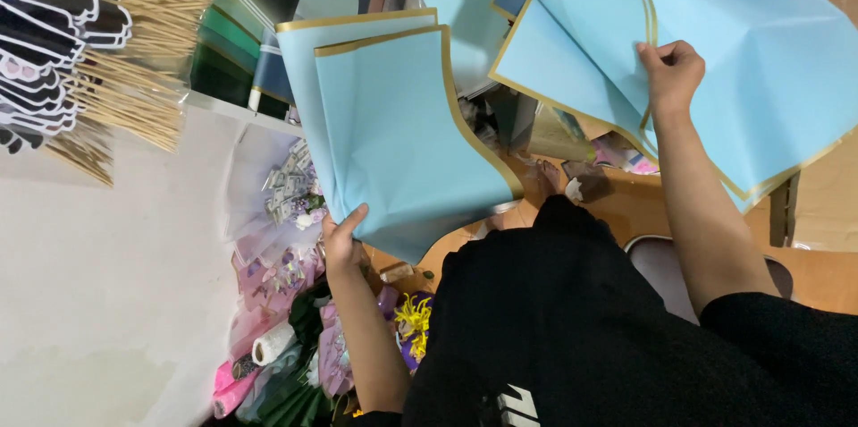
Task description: The person arranges artificial flowers and a book into a brown paper bag. They handle light blue wrapping paper, place a book titled 'Lemon Trees Grow' into the bag, and insert several artificial flower stems to create a bouquet-like arrangement.
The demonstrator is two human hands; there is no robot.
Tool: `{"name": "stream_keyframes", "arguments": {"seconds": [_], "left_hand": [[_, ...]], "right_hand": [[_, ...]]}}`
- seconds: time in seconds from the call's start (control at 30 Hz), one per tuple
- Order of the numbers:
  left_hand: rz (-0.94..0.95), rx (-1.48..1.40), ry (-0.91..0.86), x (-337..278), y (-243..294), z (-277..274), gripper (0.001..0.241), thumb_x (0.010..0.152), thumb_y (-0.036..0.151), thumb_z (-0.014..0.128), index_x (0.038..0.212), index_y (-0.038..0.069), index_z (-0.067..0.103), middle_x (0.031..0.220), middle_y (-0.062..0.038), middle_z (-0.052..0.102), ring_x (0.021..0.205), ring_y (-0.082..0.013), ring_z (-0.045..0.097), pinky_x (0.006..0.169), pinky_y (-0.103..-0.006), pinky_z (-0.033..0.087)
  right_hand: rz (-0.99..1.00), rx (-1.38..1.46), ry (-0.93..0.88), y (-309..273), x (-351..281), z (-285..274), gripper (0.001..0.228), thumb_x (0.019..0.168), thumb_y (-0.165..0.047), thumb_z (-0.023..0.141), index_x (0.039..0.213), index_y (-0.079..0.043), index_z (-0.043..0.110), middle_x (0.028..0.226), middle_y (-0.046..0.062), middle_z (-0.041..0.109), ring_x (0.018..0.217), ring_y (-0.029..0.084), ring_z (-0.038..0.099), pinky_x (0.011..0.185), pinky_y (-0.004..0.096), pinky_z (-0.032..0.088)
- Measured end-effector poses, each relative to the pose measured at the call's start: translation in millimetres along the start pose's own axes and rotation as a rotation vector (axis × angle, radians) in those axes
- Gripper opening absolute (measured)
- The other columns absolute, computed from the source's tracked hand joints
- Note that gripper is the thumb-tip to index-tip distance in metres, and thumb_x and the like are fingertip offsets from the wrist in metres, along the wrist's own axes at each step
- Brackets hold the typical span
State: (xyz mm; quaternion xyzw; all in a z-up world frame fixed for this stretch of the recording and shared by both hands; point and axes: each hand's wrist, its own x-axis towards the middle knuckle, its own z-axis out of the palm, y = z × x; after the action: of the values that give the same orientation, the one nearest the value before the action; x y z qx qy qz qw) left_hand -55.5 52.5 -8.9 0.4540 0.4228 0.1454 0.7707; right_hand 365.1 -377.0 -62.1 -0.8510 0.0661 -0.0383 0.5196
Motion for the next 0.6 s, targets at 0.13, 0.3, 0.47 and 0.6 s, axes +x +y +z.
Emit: {"name": "stream_keyframes", "arguments": {"seconds": [0.13,0.3,0.47,0.6], "left_hand": [[0.203,-0.094,0.012,-21.6,12.9,24.2,0.033,0.076,0.000,0.087,0.107,0.002,0.075,0.087,-0.007,0.075,0.080,-0.0184,0.076,0.070,-0.0333,0.063],[0.211,-0.093,0.011,-18.2,5.7,14.2,0.034,0.077,-0.001,0.086,0.109,0.001,0.074,0.088,-0.008,0.075,0.082,-0.0191,0.075,0.071,-0.0350,0.063],[0.206,-0.090,-0.007,-20.8,6.5,11.2,0.032,0.078,0.001,0.086,0.108,0.001,0.074,0.087,-0.007,0.075,0.082,-0.0178,0.075,0.073,-0.0332,0.062],[0.197,-0.072,-0.035,-29.1,21.0,19.0,0.029,0.079,0.002,0.086,0.106,0.002,0.075,0.086,-0.005,0.074,0.081,-0.0148,0.074,0.072,-0.0321,0.062]], "right_hand": [[-0.110,-0.013,-0.091,27.8,9.0,10.0,0.035,0.097,-0.018,0.097,0.087,-0.004,0.067,0.074,0.010,0.065,0.066,0.010,0.053,0.056,0.023,0.046],[-0.126,-0.025,-0.157,36.0,13.2,17.9,0.038,0.096,-0.018,0.098,0.087,-0.002,0.065,0.074,0.011,0.063,0.064,0.012,0.054,0.054,0.025,0.046],[-0.143,-0.124,-0.322,15.3,-10.3,19.9,0.050,0.105,-0.043,0.093,0.083,-0.009,0.063,0.074,0.011,0.065,0.065,0.017,0.056,0.060,0.032,0.047],[-0.249,-0.128,-0.526,-42.9,-78.5,30.1,0.030,0.112,-0.038,0.072,0.104,-0.010,0.072,0.097,0.015,0.072,0.092,0.031,0.069,0.086,0.044,0.054]]}}
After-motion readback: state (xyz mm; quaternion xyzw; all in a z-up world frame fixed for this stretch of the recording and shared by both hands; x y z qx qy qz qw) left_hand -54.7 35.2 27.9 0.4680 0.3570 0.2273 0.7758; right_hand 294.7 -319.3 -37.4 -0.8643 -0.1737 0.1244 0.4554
